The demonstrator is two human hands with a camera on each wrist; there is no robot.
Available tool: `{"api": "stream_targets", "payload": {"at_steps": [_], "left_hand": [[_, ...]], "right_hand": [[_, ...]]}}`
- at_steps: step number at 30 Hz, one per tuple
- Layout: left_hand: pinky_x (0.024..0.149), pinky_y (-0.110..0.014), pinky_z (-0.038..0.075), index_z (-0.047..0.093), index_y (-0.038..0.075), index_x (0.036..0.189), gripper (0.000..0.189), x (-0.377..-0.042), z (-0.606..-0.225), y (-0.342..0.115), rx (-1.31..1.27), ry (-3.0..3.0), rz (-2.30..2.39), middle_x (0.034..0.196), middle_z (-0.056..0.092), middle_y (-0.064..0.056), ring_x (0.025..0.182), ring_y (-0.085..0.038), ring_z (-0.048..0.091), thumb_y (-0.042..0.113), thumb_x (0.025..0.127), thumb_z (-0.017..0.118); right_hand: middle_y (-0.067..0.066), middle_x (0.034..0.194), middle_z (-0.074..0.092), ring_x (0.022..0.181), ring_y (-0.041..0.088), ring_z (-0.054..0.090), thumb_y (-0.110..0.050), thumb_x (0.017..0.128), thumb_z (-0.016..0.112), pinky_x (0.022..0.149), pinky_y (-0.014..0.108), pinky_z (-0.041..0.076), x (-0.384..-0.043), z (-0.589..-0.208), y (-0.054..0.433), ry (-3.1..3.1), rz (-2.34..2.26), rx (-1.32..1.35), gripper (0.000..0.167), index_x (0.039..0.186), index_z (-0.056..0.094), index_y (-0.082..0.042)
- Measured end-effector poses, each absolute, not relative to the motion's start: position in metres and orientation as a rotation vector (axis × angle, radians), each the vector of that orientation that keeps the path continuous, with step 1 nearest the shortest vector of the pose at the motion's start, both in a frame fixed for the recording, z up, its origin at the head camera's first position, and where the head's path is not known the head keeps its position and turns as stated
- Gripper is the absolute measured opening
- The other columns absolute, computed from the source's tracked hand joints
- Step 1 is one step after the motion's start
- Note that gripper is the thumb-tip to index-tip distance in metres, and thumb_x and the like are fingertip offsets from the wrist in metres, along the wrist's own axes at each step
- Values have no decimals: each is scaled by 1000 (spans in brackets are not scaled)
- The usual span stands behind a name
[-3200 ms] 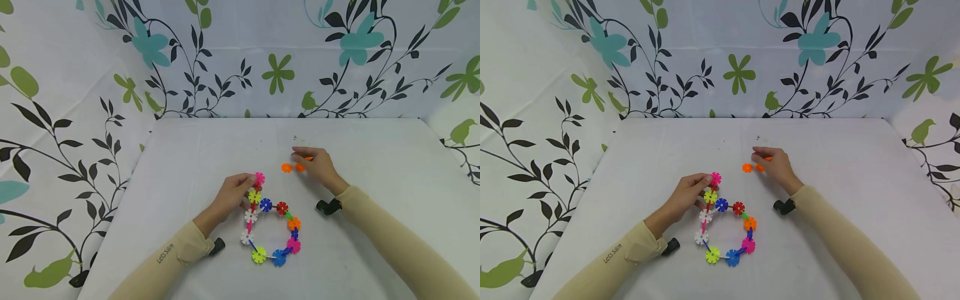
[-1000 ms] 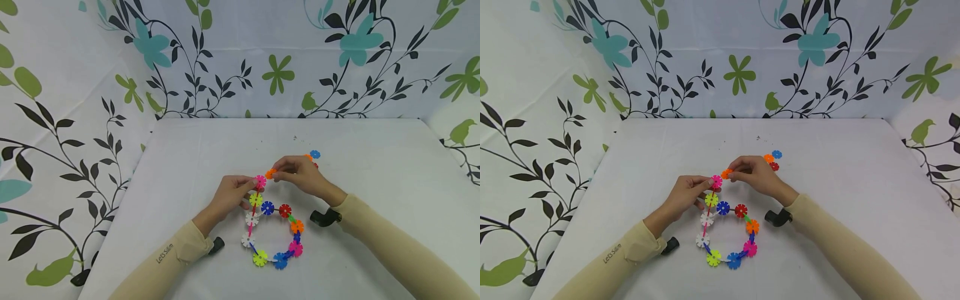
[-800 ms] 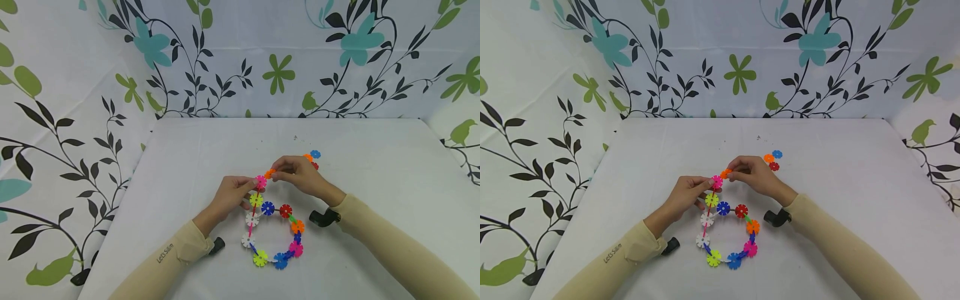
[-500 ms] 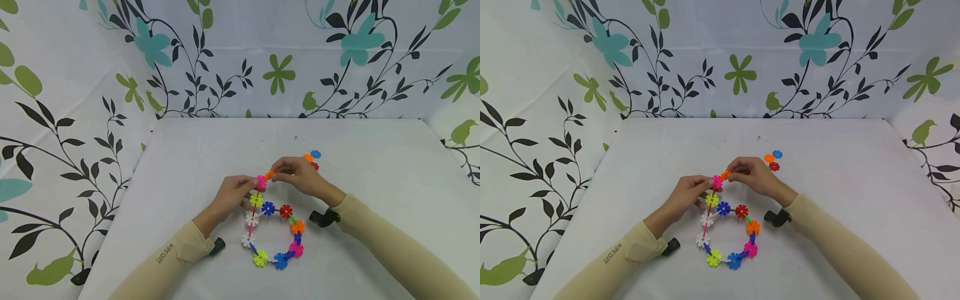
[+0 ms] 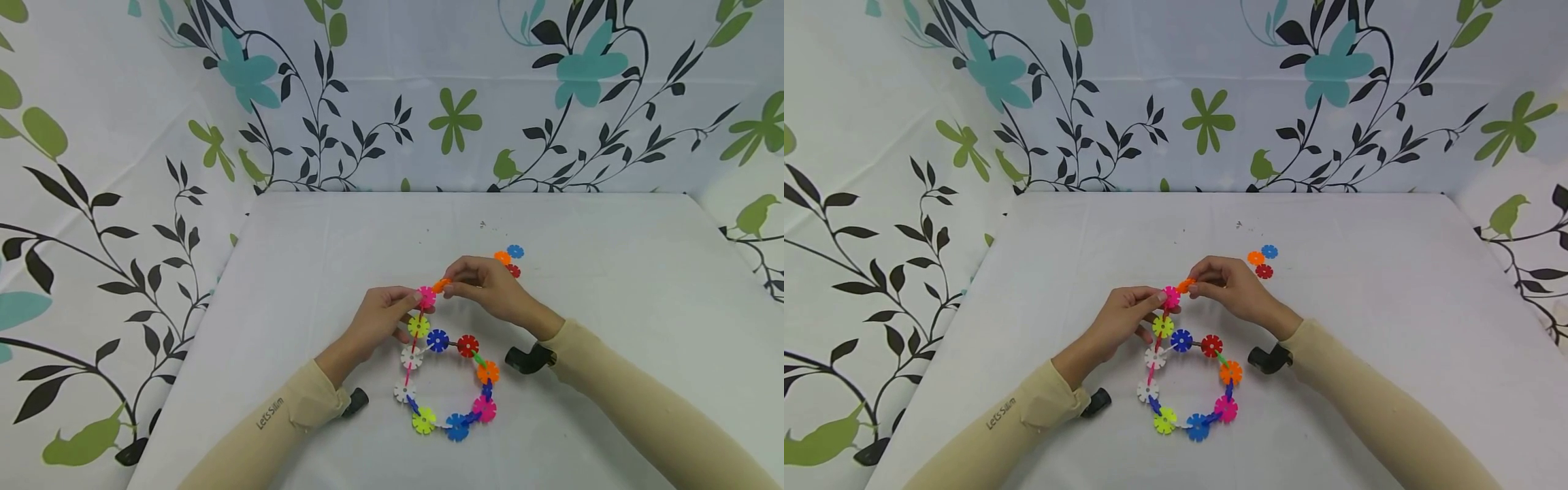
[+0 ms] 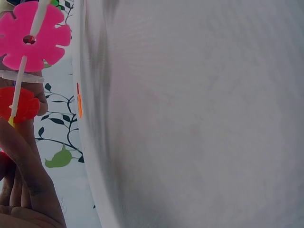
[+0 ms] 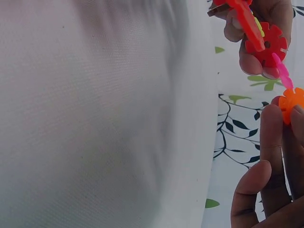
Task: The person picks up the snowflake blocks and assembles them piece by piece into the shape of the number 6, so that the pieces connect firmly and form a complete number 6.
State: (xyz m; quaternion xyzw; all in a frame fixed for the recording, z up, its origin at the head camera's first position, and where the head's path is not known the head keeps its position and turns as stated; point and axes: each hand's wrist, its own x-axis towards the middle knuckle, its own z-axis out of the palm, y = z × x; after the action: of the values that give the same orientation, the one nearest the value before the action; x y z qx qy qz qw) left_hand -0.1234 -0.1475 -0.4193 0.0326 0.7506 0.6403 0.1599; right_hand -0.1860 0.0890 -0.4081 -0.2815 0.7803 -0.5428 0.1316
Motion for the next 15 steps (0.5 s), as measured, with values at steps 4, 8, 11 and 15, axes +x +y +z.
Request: {"api": "stream_targets", "payload": {"at_steps": [4,8,11,15], "left_hand": [[58,-27,56,73,9,118,28,-124,-420,-147,96,2144,1828,106,75,-2,90,-24,68,29,103,62],[58,-27,57,73,9,118,28,-124,-422,-147,100,2148,1826,106,75,-2,90,-24,68,30,103,61],[58,-28,57,73,9,118,28,-124,-422,-146,100,2151,1827,106,75,-2,90,-24,68,30,103,62],[58,-28,57,73,8,118,27,-124,-422,-145,85,2159,1827,105,75,-2,87,-23,68,28,102,63]], "right_hand": [[14,102,74,95,22,73,-6,96,70,91,31,55,-186,-411,89,2234,-1623,-825,15,110,65,-5],[6,103,74,96,21,72,-11,95,71,89,37,57,-185,-413,87,2306,-1577,-871,16,111,68,-7],[-4,102,73,91,16,68,-18,93,75,82,40,57,-182,-412,87,2488,-1459,-883,16,109,73,-14],[-9,101,72,88,13,65,-18,91,78,75,38,55,-178,-408,87,2736,-1244,-977,21,111,76,-16]]}}
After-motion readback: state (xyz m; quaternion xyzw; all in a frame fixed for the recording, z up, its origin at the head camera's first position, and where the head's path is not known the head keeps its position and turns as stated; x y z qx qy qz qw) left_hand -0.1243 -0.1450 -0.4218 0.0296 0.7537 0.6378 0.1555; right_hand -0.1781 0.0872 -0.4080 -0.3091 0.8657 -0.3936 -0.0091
